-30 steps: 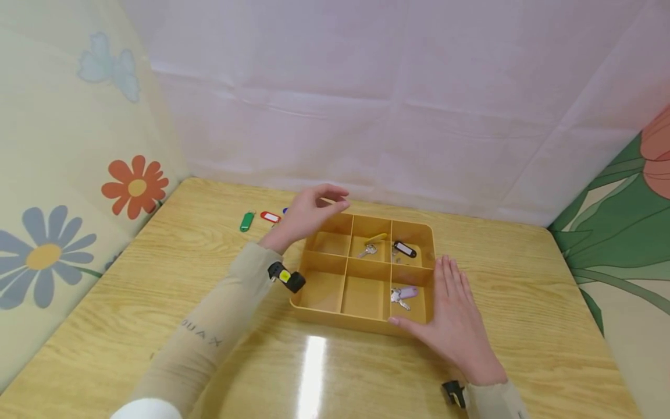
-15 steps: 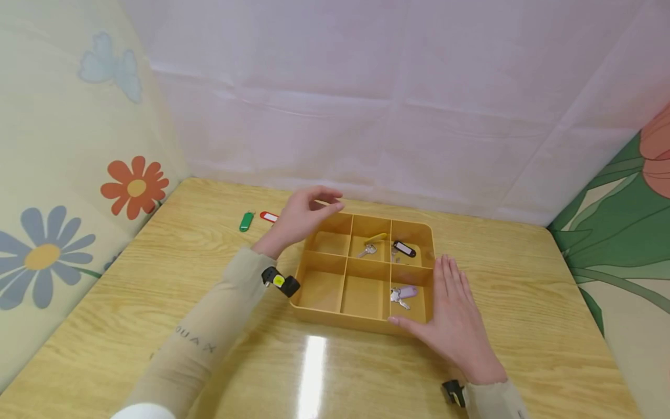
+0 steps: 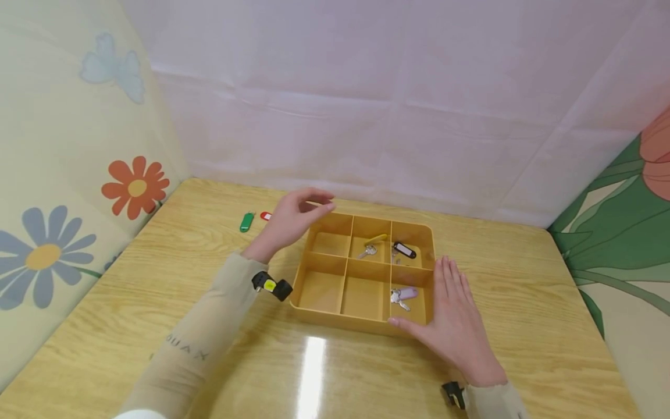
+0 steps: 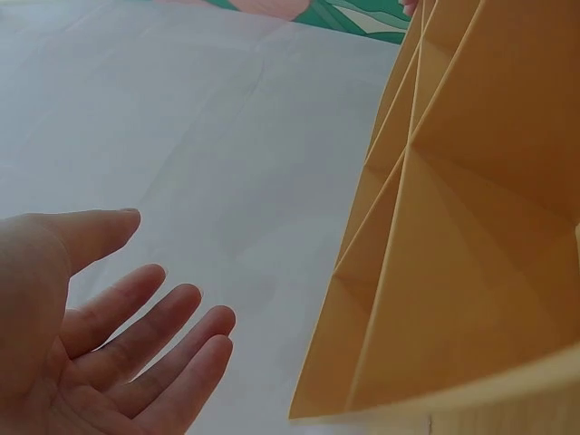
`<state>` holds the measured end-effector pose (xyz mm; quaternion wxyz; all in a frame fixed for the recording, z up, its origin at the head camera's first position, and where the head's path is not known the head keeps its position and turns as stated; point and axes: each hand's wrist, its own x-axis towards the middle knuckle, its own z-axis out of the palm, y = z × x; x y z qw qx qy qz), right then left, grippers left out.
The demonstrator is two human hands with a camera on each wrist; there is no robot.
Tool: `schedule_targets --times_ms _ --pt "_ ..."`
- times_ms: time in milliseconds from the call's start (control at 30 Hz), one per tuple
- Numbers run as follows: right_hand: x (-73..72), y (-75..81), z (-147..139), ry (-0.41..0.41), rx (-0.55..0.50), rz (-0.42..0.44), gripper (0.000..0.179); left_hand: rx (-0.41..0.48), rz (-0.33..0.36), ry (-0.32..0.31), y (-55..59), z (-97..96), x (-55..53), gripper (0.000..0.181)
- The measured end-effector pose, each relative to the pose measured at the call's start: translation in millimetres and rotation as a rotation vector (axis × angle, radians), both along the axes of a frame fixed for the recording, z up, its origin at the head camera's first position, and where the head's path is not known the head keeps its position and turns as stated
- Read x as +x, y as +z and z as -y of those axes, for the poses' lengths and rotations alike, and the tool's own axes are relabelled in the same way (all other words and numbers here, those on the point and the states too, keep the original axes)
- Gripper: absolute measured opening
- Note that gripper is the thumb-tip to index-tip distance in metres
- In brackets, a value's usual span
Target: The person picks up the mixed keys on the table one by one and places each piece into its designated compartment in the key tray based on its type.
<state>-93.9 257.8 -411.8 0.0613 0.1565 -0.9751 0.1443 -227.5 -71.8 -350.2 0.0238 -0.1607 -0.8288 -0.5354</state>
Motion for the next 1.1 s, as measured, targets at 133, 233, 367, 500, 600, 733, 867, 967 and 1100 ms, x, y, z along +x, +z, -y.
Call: schedule_targets --times_ms 133,233,367,500,600,733,867,967,1100 --pt "0.3 -0.1 0 -0.002 -0.002 0.001 0.129 0.012 -0.007 0.01 -0.6 4.3 1.6 0.033" --pt "0.2 0.1 0 -0.003 -0.004 0.004 0.129 0.021 -0.004 0.012 -1.3 7.7 3.0 0.033" --pt "0.3 0.0 -1 -0.001 -0.004 0.003 0.129 0.027 0.005 0.017 -3.3 12.6 5.7 0.035" --pt "0.3 -0.6 -1 0.002 -0.006 -0.001 0.129 0.023 -0.003 0.028 -4.7 16.9 8.2 0.034" --pt "0.1 -1.0 -1 0.004 -0.008 -0.003 0.129 0.011 -0.008 0.041 -5.3 19.7 9.3 0.033" --pt "0.0 -0.9 -1 0.004 -0.009 -0.005 0.13 0.008 -0.011 0.048 -6.4 23.5 9.9 0.031" --pt "0.2 -0.6 -1 0.002 -0.009 -0.002 0.13 0.009 -0.009 0.045 -6.8 27.0 11.2 0.03" --pt "0.2 -0.6 -1 0.002 -0.008 -0.001 0.129 0.006 0.009 0.047 -6.1 29.7 13.1 0.032" --pt "0.0 -0.8 -1 0.006 -0.004 -0.007 0.129 0.006 0.021 0.053 -5.4 33.5 14.8 0.032"
